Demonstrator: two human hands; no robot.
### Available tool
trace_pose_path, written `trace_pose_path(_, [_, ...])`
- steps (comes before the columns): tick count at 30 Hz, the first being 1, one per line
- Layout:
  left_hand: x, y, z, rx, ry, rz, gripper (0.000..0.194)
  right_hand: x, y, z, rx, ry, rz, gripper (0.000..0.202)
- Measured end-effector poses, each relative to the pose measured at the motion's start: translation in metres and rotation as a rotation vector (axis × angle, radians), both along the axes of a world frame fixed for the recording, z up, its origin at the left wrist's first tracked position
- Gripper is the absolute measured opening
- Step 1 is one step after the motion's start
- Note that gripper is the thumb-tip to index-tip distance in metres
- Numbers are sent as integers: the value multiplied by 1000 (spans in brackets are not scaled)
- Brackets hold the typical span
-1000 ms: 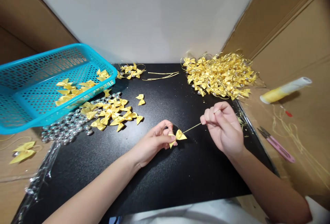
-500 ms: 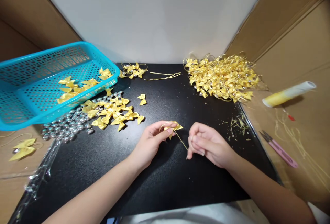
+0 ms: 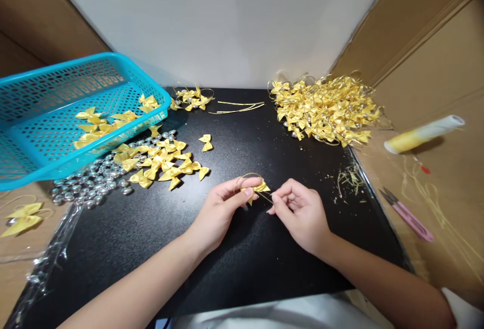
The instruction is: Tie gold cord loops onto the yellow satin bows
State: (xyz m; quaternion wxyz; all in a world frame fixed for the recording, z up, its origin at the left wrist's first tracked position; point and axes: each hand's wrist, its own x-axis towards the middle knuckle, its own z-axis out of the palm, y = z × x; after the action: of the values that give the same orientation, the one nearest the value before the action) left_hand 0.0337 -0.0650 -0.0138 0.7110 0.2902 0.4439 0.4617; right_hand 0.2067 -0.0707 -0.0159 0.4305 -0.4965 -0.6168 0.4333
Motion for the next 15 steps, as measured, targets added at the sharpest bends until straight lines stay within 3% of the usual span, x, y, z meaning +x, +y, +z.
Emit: trace_pose_path(15, [-1, -1, -1, 67, 36, -42, 16, 0, -1, 1, 69, 24, -33, 15])
